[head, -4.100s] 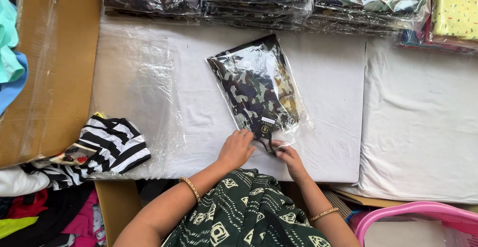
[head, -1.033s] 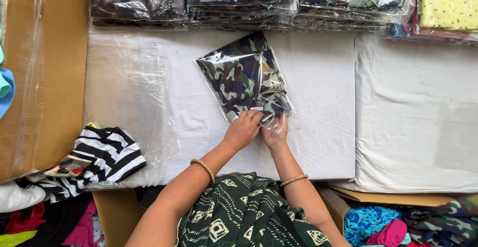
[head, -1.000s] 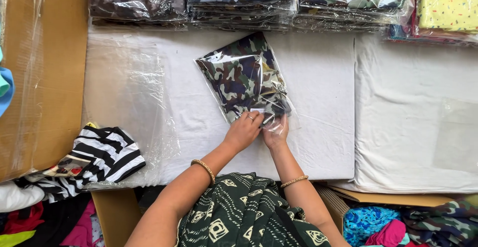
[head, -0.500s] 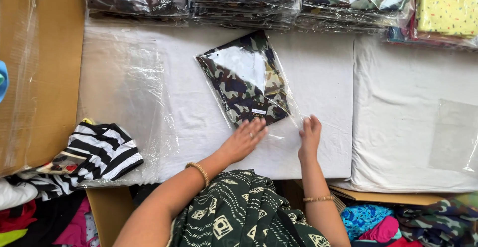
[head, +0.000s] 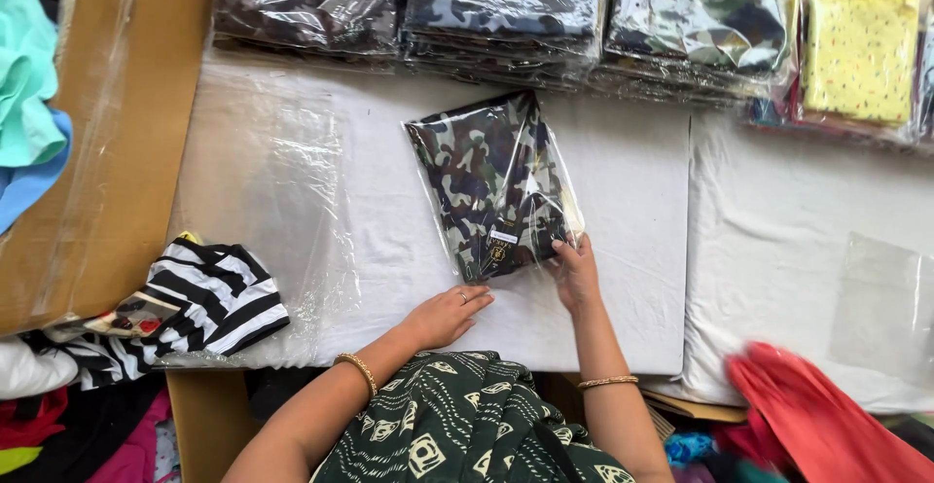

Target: The person folds camouflage-patterned shorts and places them into clear plastic bags. They seal the bags and stack the packaged items on a table alongside other similar packages.

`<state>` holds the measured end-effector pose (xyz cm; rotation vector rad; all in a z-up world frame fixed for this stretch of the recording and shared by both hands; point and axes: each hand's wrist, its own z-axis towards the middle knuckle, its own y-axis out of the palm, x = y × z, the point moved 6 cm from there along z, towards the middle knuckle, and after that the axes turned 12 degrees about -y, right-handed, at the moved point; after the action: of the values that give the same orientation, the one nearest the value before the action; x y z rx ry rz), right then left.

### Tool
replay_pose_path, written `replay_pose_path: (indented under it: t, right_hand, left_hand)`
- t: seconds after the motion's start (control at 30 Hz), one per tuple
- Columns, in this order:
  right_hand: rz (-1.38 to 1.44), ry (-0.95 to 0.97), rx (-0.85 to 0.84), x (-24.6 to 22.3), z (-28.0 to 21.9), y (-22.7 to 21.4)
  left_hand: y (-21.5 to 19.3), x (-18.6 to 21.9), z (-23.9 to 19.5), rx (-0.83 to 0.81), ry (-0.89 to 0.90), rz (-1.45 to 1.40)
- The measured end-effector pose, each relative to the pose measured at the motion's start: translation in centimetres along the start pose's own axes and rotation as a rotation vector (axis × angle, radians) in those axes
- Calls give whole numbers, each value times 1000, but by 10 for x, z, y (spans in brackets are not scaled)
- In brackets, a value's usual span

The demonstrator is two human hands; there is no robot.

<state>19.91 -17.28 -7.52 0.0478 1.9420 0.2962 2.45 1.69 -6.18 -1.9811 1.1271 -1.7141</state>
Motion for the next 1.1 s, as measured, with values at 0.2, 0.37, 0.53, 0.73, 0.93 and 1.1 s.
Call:
replay_pose_path:
  t: [0.2,0.37,0.53,0.73,0.93,1.1]
  right_hand:
    - [166,-390,57,-23,5,-3]
    - [-472,-817,3,-159,-55,50]
    - [-1146,-1197,-310,-172,-104,142]
    - [-1145,-976,-589,-59,-120,187]
    - [-1044,-856,-282,-24,-90,93]
    - [-658,24,4,32,-39,-1]
  left_hand:
    - [-2,6,4,-76,5,-107]
    - [-40,17,4,-13,-107,-275]
    - [-39,-51,13,115,-414,-811]
    - [-39,-106,-13,211,-786,-1610]
    - [-50,-99,-14,283,-736,-840]
    - [-42,-94,-7,284,-650,-412]
